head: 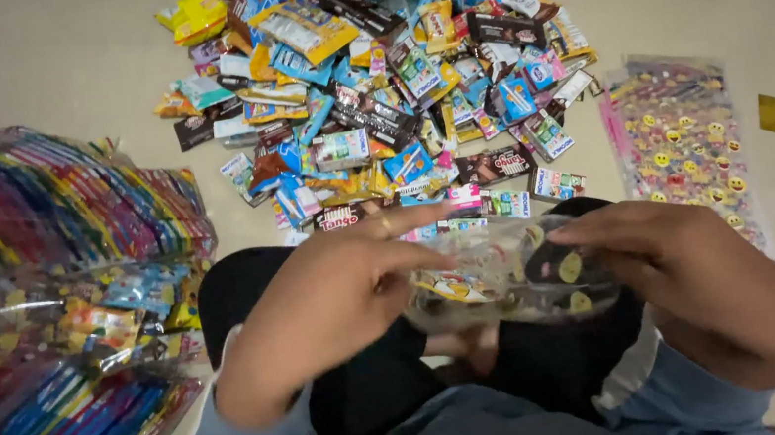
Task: Sorting and packing various small snack packets into clear plastic bags while sitting on the floor.
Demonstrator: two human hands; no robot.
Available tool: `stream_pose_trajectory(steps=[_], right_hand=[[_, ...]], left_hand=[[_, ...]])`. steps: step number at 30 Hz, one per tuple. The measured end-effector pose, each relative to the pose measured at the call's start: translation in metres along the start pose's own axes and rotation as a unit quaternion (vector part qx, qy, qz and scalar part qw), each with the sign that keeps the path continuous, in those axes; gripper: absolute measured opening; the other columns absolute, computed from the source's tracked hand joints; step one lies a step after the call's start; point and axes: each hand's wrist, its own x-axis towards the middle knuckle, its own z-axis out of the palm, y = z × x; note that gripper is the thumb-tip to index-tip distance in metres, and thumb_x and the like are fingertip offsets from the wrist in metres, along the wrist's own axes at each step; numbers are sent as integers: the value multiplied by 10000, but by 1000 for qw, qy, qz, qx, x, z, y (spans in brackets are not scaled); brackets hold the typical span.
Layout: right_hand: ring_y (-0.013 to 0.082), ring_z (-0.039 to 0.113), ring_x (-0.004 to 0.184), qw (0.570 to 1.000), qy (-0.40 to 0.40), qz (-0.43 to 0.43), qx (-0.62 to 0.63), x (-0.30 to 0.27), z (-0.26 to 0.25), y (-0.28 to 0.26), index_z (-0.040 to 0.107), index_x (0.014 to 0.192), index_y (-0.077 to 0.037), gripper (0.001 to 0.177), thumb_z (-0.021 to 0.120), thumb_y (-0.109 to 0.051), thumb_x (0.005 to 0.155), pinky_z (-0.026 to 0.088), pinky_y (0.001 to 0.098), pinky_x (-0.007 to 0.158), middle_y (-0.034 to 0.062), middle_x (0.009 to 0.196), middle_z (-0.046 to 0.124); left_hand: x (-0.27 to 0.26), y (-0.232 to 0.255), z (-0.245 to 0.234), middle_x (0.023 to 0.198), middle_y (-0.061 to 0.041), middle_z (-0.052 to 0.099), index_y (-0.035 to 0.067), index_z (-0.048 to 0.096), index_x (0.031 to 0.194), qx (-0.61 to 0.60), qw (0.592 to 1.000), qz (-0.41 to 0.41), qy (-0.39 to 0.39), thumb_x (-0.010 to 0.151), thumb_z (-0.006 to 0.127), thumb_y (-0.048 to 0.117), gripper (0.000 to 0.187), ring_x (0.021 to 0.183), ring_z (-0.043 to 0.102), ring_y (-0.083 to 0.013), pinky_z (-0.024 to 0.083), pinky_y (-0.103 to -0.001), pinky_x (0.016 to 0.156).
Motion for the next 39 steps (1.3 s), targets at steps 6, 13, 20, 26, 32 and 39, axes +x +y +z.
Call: stream_pose_trajectory(steps=[6, 13, 20, 26, 32, 39], right_hand=[[140, 787, 659, 1000, 3, -15, -6, 3, -7, 4, 859, 1038, -199, 383, 692, -14, 746, 592, 300, 628, -102, 1024, 867], [128, 745, 733, 979, 3, -146, 143, 39, -3, 47, 832, 1092, -156, 501, 679, 85, 680, 527, 256, 624, 14, 1109, 842], [118, 496, 694, 950, 169, -86, 248, 105, 18, 61, 781, 1076, -25, 249, 632, 84, 908, 351, 237, 587, 70, 973, 700], [200, 676, 915, 864, 100, -135, 474, 178, 38, 122, 742, 1101, 15, 187, 665, -19, 933, 570, 303, 856, 131, 1131, 719], [40, 588, 613, 734, 123, 252, 618, 268, 104, 104, 709, 1261, -58, 486, 786, -239, 817, 477, 163, 545, -42, 772, 674], [149, 632, 629, 805, 80, 203, 551, 347, 287, 255, 417, 1506, 35, 610, 581, -92, 932, 411, 250, 457, 136, 1005, 675]], left_hand=[[-18, 9, 13, 1456, -34, 627, 171, 749, 1126, 214, 973, -86, -20, 791, 649, 217, 353, 672, 723, -369, 539, -482, 557], [1, 2, 23, 1455, -67, 629, 54, 695, 1211, 113, 985, -124, 40, 834, 625, 154, 397, 613, 699, -335, 546, -441, 585], [31, -26, 11, 1545, -74, 505, 113, 707, 1151, 114, 993, -33, 22, 932, 596, 487, 448, 1115, 647, -312, 513, -412, 833], [50, -61, 7, 1358, 72, 665, 109, 752, 857, 114, 981, 100, 124, 815, 748, 80, 51, 806, 644, -178, 496, -311, 732], [72, -74, 17, 1186, 2, 760, 41, 611, 641, 94, 956, 213, 180, 770, 822, -23, 256, 697, 648, -133, 499, -293, 648], [79, -68, 17, 1009, 24, 717, 157, 716, 950, 208, 942, 226, 136, 873, 811, 190, 126, 727, 608, -172, 480, -347, 669]])
